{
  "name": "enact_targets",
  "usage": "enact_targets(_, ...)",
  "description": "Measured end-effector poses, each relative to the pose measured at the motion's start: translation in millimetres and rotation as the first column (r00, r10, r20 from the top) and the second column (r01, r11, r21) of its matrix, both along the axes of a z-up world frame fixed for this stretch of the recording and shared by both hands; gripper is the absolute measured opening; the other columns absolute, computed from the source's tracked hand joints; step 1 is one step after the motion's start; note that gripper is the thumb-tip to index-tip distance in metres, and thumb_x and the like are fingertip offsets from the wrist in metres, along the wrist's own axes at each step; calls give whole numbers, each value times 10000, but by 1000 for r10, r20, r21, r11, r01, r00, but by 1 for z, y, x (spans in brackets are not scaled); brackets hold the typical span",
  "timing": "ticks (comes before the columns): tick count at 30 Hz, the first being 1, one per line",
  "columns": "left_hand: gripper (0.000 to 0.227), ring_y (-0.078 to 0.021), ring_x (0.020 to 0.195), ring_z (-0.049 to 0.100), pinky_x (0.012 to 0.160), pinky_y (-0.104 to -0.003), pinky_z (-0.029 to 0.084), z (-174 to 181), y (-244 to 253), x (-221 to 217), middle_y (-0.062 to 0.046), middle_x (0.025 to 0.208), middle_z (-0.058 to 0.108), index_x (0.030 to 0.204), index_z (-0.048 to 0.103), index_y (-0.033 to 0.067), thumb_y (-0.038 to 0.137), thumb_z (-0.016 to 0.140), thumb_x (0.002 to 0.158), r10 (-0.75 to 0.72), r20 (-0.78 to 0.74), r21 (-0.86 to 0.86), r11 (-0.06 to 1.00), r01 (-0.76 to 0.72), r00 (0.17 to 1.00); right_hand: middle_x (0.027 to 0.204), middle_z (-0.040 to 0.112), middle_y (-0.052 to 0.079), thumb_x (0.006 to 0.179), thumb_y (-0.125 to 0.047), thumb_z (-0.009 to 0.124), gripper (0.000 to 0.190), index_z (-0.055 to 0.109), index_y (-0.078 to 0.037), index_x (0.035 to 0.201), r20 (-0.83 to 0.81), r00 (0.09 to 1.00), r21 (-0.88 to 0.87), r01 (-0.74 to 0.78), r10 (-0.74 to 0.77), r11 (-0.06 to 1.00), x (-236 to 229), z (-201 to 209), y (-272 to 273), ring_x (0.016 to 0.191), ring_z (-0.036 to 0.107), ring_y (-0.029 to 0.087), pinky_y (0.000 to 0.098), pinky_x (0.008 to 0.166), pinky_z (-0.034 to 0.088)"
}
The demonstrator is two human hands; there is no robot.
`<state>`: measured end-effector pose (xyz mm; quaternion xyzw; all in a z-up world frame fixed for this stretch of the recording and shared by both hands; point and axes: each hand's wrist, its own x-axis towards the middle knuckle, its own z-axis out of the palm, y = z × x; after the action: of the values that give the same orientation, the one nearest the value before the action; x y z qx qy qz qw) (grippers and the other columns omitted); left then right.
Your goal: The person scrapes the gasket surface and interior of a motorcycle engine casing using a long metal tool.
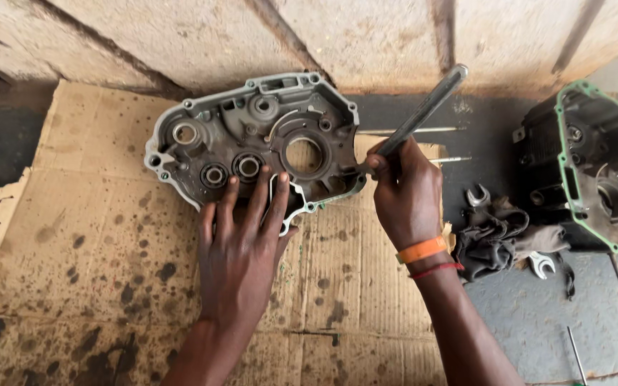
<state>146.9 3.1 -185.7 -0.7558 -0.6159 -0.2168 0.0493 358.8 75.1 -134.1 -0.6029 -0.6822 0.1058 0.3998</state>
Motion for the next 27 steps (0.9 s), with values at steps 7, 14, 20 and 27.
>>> enact_targets(7, 787, -410, 1356, 492, 1087, -595, 394, -6, 9, -1, -74, 1548, 520, 1539, 440, 190, 513, 708, 873, 3, -27, 12, 1000, -3, 1000, 797, 719, 86, 993, -106, 725, 102, 656, -34, 971, -27, 999, -10, -19, 18, 1000, -3, 3, 1, 669, 688, 171, 321, 607, 510)
enact_targets(14, 796, -405, 1348, 518, 1083, -594, 399, -4, 7, 0, -65, 1528, 530, 1529, 442, 199, 504, 713, 845, 10, -21, 15, 1000, -10, 1000, 803, 711, 118, 991, -79, 726, 101, 654, -8, 979, 26, 999, -23, 43, -42, 999, -4, 2, 7, 658, 661, 201, 332, 629, 516)
enact_targets(20, 802, -413, 1342, 511, 1090, -595, 399, -4, 8, -1, -69, 1537, 524, 1537, 439, 193, 515, 714, 857, 1, -10, 28, 1000, -1, 1000, 806, 735, 67, 975, -67, 695, 33, 668, -49, 967, -45, 999, -35, -10, 8, 999, -3, 2, 0, 742, 739, 141, 307, 653, 546)
enact_targets(27, 815, -412, 1350, 515, 1066, -581, 411, 1, 7, 0, -69, 1542, 519, 1545, 443, 182, 508, 718, 850, 5, -12, 10, 1000, -5, 1000, 823, 724, 84, 951, -86, 745, 90, 666, -44, 942, 13, 1000, 60, 5, -5, 998, -7, -1, -7, 723, 691, 157, 346, 634, 524)
